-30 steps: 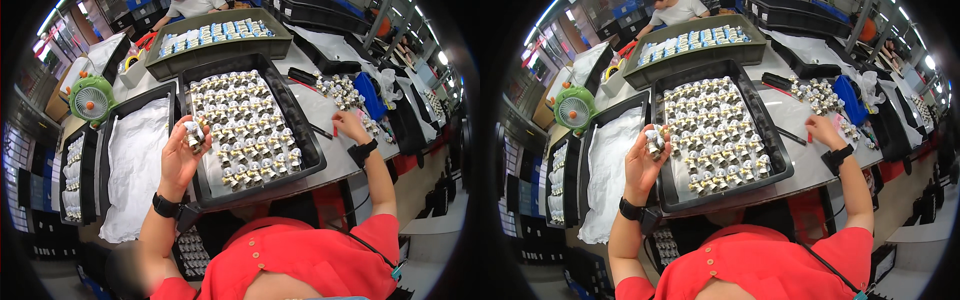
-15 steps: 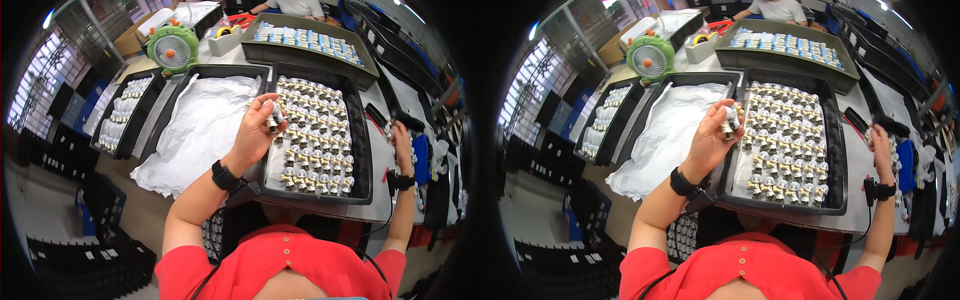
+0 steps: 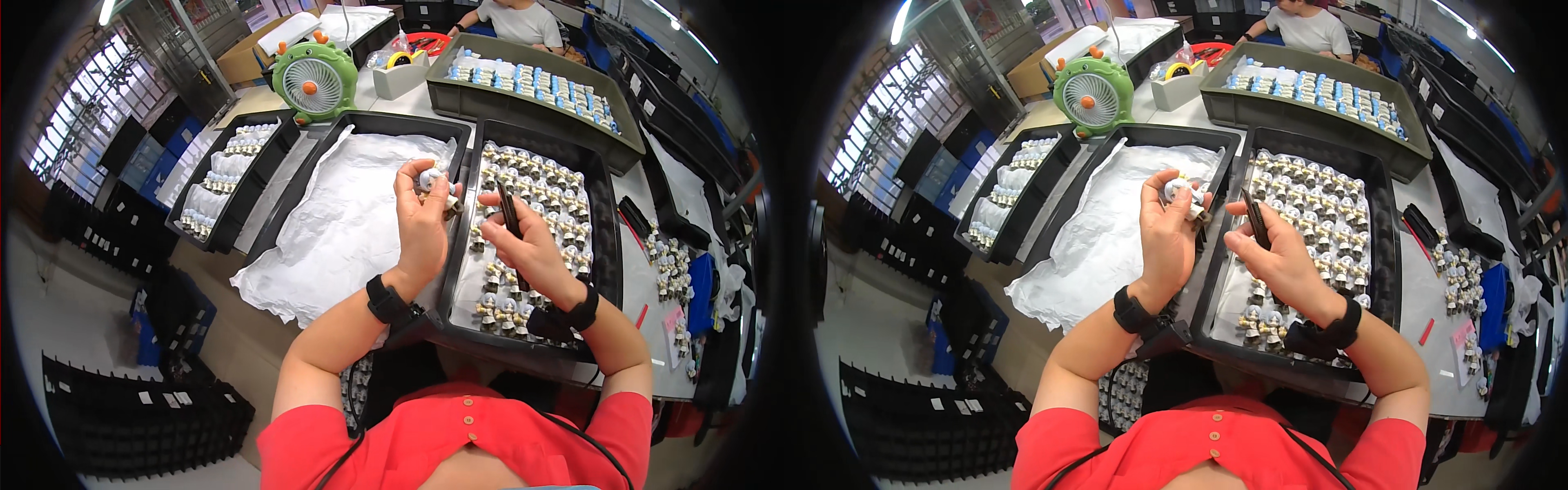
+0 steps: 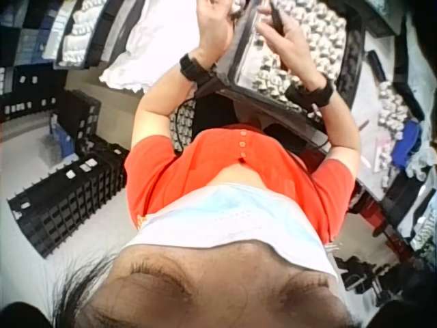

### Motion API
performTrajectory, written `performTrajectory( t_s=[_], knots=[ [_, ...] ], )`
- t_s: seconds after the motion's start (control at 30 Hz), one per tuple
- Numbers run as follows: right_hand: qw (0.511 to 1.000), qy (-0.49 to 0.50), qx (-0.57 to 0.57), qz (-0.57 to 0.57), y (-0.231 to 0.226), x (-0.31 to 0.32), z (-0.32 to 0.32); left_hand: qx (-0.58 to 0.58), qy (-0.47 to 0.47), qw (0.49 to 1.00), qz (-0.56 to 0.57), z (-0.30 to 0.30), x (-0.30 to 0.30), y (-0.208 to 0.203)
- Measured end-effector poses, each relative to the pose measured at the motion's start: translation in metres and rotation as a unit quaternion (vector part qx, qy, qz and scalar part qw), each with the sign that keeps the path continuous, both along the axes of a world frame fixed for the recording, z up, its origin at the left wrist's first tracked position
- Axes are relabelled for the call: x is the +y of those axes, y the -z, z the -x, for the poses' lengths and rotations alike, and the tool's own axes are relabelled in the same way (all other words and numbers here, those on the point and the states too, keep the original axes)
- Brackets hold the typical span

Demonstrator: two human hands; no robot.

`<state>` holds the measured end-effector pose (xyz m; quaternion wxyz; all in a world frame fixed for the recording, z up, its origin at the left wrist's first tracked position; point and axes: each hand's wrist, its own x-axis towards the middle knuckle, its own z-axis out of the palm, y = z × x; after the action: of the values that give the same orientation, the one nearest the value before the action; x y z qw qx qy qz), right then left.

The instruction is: The person picks small cylindrical components from a tray and places them into a black bin lined with white tissue paper. They use a small tool to adjust or mark each component before arranging them in rows within the bin.

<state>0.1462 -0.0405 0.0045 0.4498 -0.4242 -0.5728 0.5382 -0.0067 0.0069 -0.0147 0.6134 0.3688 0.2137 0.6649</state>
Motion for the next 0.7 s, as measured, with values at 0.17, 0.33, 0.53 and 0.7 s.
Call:
performTrajectory(
  t_s=[0.17,0.33,0.53,0.7],
  knots=[
    [0.997,0.048,-0.040,-0.051,0.023,0.008,0.005,0.051,0.019,0.998,0.002,-0.007,-0.010,0.004],
    [0.989,0.044,-0.119,-0.072,0.026,0.005,-0.003,0.055,0.088,0.995,-0.003,-0.012,-0.015,0.006],
    [1.000,0.002,-0.020,-0.005,0.018,0.004,-0.012,0.052,0.144,0.987,-0.043,-0.007,-0.010,-0.003],
    [0.997,-0.057,0.036,0.034,0.020,0.010,-0.022,0.063,0.198,0.976,-0.064,-0.002,-0.007,-0.008]
  ],
)
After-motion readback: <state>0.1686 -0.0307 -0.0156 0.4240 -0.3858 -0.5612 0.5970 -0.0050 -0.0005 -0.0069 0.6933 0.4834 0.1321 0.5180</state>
